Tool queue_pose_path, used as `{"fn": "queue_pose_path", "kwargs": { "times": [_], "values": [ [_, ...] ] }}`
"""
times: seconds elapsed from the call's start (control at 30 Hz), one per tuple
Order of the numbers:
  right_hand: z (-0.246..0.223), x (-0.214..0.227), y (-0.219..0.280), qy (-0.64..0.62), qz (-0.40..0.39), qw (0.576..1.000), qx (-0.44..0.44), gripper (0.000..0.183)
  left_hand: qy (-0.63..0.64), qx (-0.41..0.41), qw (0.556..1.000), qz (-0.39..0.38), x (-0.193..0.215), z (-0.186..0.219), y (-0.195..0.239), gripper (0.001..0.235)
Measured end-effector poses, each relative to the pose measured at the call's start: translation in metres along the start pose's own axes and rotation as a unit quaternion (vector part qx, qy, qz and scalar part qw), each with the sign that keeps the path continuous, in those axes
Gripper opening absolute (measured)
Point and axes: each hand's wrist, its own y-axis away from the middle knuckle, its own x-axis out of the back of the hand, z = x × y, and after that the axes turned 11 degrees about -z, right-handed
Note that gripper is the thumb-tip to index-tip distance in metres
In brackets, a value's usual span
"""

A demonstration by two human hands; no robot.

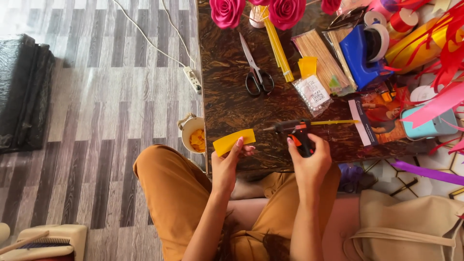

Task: The person sits on the floor and uses a hot glue gun to apply adhesive to yellow paper petals, then folds and presses them to form a flower shape. The person repeats this process with multiple petals, placing finished pieces into a nearby container.

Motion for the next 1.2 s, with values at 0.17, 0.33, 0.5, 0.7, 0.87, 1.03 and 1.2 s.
{"fn": "queue_pose_path", "kwargs": {
  "times": [0.17, 0.33, 0.5, 0.7, 0.87, 1.03, 1.2],
  "values": [
    [-0.002, 0.028, 0.003, -0.182, -0.115, 0.967, -0.139, 0.059, 0.015, 0.036, 0.999, 0.013, -0.011, 0.007, 0.000, 0.026],
    [-0.030, 0.047, 0.012, -0.181, -0.168, 0.960, -0.129, 0.040, -0.030, 0.021, 0.999, 0.021, -0.023, 0.011, 0.003, 0.029],
    [-0.044, 0.039, 0.014, -0.011, -0.081, 0.993, -0.088, 0.031, -0.063, 0.001, 0.997, 0.049, -0.032, 0.015, 0.006, 0.031],
    [-0.030, 0.026, 0.013, 0.030, -0.016, 0.999, -0.007, 0.024, -0.120, -0.015, 0.991, 0.064, -0.040, 0.014, 0.009, 0.035],
    [-0.019, 0.013, 0.011, 0.001, 0.015, 0.999, 0.041, 0.025, -0.177, -0.031, 0.981, 0.069, -0.037, 0.005, 0.009, 0.035],
    [-0.016, 0.007, 0.011, -0.046, 0.023, 0.997, 0.059, 0.032, -0.217, -0.063, 0.971, 0.077, -0.037, -0.001, 0.008, 0.032],
    [-0.013, 0.009, 0.009, -0.032, 0.021, 0.997, 0.061, 0.032, -0.232, -0.073, 0.967, 0.072, -0.037, 0.000, 0.008, 0.031]
  ]
}}
